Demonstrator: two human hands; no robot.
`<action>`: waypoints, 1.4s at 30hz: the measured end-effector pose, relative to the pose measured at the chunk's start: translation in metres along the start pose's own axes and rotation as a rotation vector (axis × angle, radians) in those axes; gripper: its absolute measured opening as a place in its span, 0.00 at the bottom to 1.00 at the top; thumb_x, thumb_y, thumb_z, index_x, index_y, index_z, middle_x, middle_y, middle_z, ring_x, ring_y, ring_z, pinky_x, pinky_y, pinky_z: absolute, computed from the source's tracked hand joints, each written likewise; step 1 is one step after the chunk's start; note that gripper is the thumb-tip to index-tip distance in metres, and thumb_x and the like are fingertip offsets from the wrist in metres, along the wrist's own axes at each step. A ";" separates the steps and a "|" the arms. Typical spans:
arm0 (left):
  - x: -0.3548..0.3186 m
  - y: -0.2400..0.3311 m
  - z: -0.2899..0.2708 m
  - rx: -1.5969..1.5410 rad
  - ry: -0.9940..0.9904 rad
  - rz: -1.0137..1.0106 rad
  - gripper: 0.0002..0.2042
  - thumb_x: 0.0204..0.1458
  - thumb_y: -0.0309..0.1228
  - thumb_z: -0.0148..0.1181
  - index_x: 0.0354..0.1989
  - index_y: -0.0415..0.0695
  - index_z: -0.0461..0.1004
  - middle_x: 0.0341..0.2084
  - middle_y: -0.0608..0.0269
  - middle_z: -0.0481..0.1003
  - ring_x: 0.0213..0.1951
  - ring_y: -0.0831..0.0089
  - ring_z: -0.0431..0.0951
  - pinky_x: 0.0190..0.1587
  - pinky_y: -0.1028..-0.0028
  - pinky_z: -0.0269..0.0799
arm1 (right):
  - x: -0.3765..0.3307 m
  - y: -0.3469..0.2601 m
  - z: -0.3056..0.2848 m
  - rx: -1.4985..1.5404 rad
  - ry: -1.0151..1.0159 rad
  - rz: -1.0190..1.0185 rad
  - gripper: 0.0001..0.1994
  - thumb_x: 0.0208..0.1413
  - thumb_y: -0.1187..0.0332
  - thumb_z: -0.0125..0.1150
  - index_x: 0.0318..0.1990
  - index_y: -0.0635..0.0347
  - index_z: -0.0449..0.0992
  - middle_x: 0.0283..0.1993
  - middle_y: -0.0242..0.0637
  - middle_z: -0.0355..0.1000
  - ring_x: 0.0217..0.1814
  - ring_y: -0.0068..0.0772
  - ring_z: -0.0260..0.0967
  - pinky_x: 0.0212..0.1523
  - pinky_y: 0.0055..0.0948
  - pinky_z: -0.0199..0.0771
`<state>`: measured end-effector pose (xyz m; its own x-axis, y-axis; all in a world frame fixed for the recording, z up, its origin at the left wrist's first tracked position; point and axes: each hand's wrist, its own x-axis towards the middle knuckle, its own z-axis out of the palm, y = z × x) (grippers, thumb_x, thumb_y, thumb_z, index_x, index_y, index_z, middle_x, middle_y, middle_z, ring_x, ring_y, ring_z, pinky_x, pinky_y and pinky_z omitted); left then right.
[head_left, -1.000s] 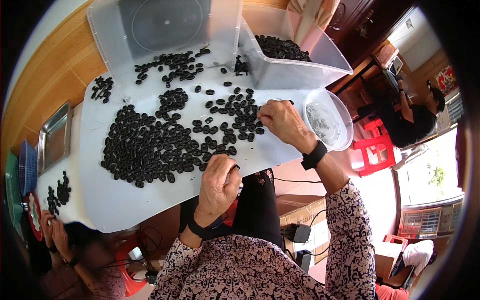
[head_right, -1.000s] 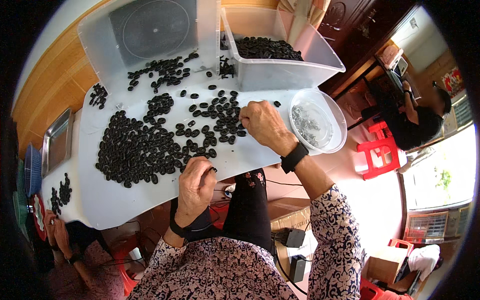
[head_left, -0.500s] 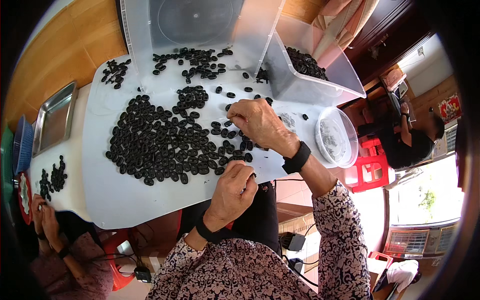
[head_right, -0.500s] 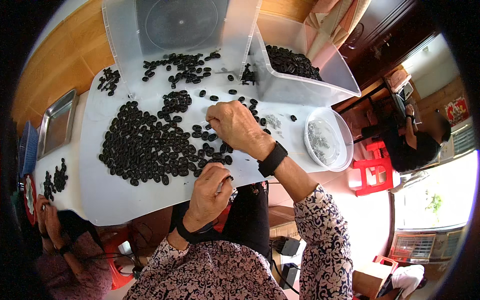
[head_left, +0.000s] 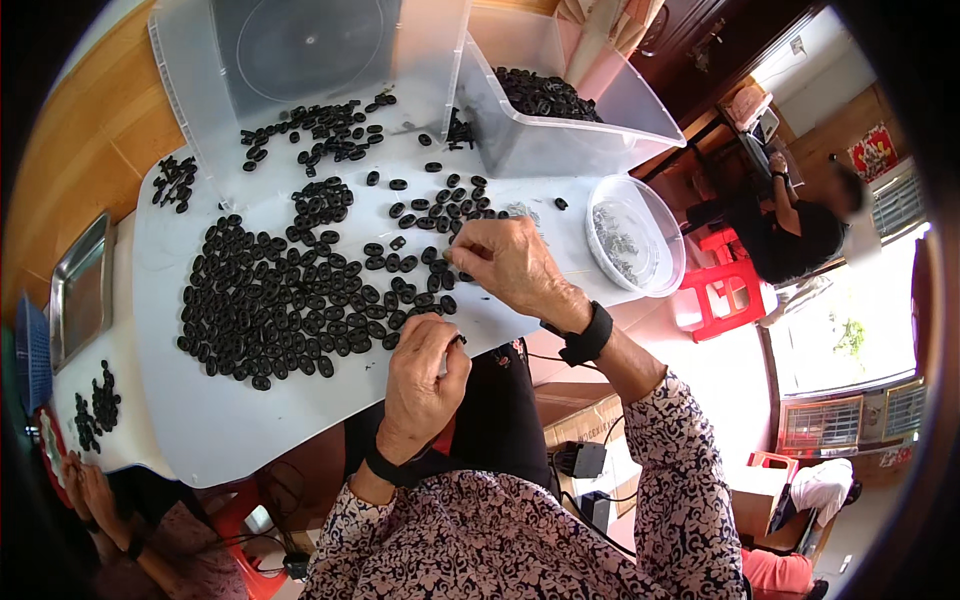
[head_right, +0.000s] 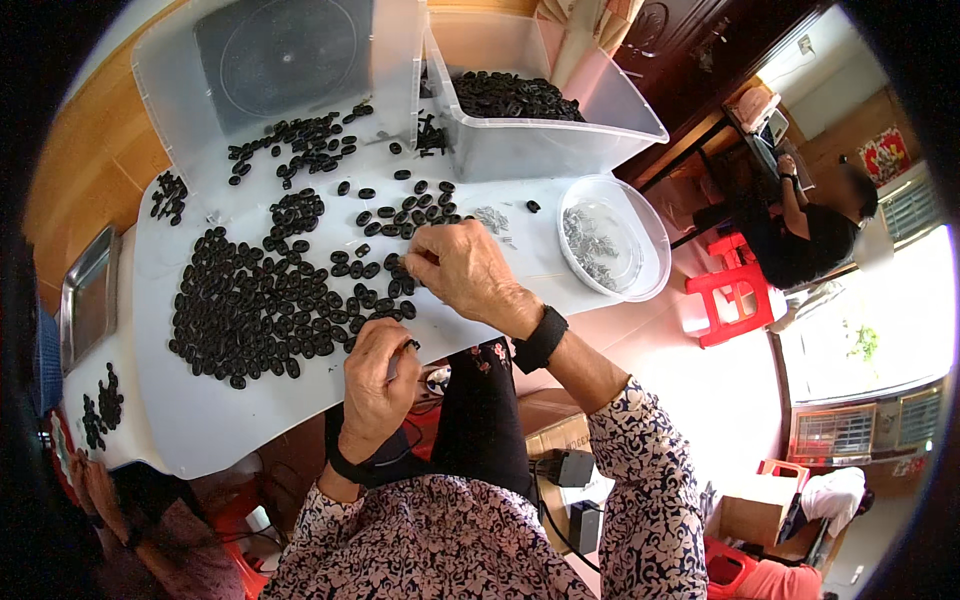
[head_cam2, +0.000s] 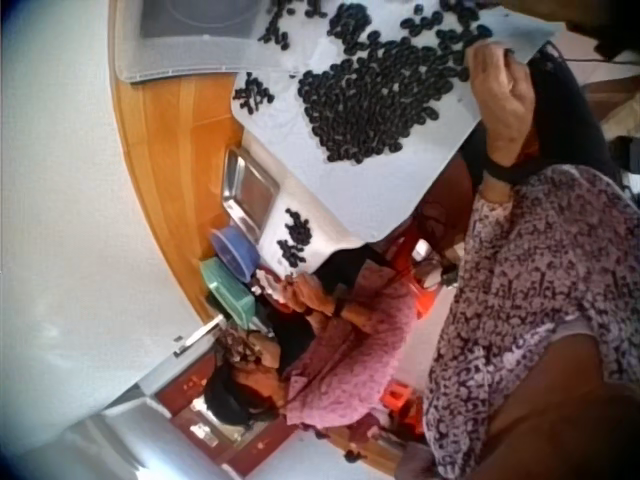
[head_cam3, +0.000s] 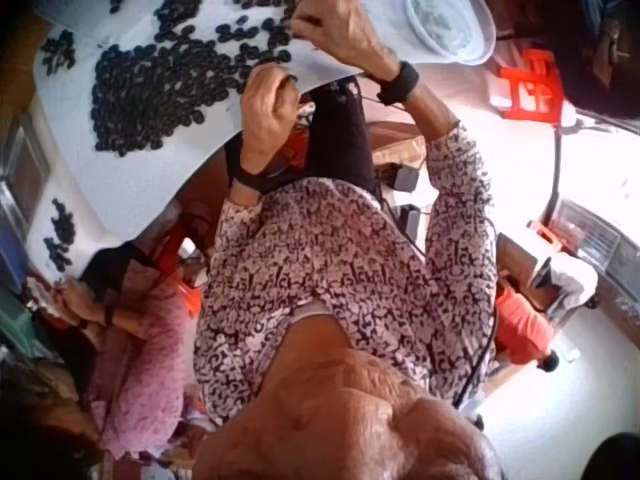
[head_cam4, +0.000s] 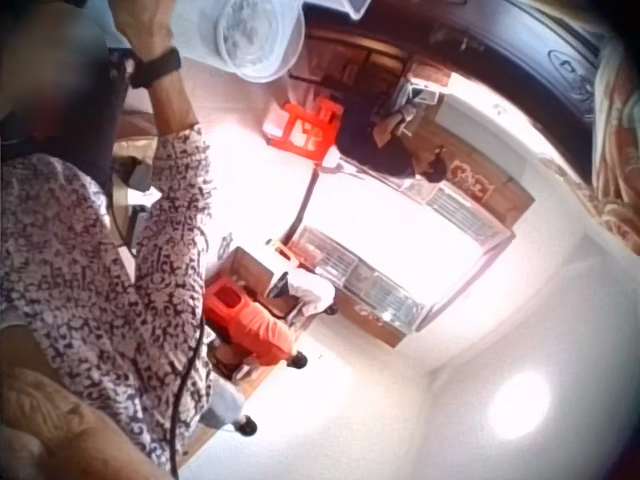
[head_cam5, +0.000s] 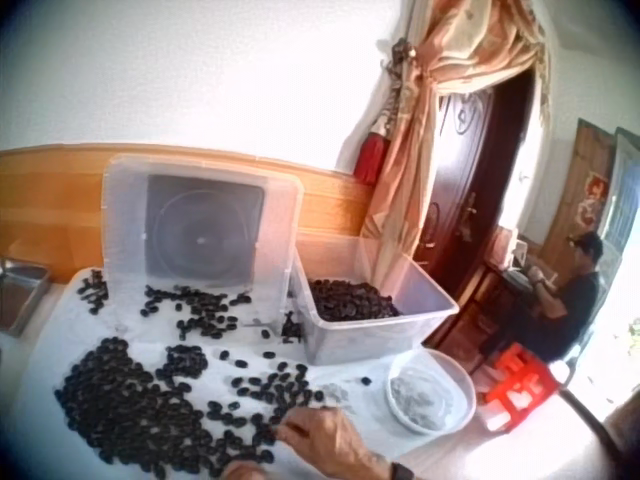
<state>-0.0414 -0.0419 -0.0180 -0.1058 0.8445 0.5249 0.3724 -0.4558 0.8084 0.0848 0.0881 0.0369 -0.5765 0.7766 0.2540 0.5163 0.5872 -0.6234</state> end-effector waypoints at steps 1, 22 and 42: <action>0.000 0.001 0.000 0.019 -0.003 0.007 0.07 0.44 0.15 0.53 0.33 0.33 0.68 0.26 0.48 0.71 0.33 0.49 0.72 0.36 0.60 0.70 | -0.008 0.002 -0.001 -0.010 0.001 0.018 0.08 0.50 0.70 0.64 0.27 0.66 0.76 0.16 0.40 0.67 0.16 0.29 0.60 0.21 0.29 0.64; 0.002 0.009 -0.002 -0.484 0.008 -0.428 0.05 0.59 0.25 0.52 0.39 0.36 0.71 0.28 0.67 0.73 0.32 0.83 0.73 0.36 0.82 0.68 | -0.070 0.031 0.011 0.424 0.219 0.250 0.09 0.59 0.68 0.59 0.36 0.67 0.77 0.25 0.26 0.70 0.28 0.12 0.60 0.30 0.17 0.64; -0.003 0.003 0.007 -0.189 -0.013 -0.268 0.06 0.48 0.18 0.53 0.36 0.33 0.69 0.27 0.52 0.71 0.27 0.65 0.72 0.30 0.70 0.70 | 0.008 -0.016 -0.004 0.097 0.094 -0.070 0.04 0.50 0.74 0.61 0.32 0.66 0.77 0.24 0.41 0.72 0.20 0.30 0.65 0.25 0.28 0.66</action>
<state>-0.0338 -0.0437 -0.0188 -0.1651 0.9444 0.2845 0.1551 -0.2600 0.9531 0.0744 0.0857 0.0523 -0.5449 0.7550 0.3648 0.4109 0.6197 -0.6687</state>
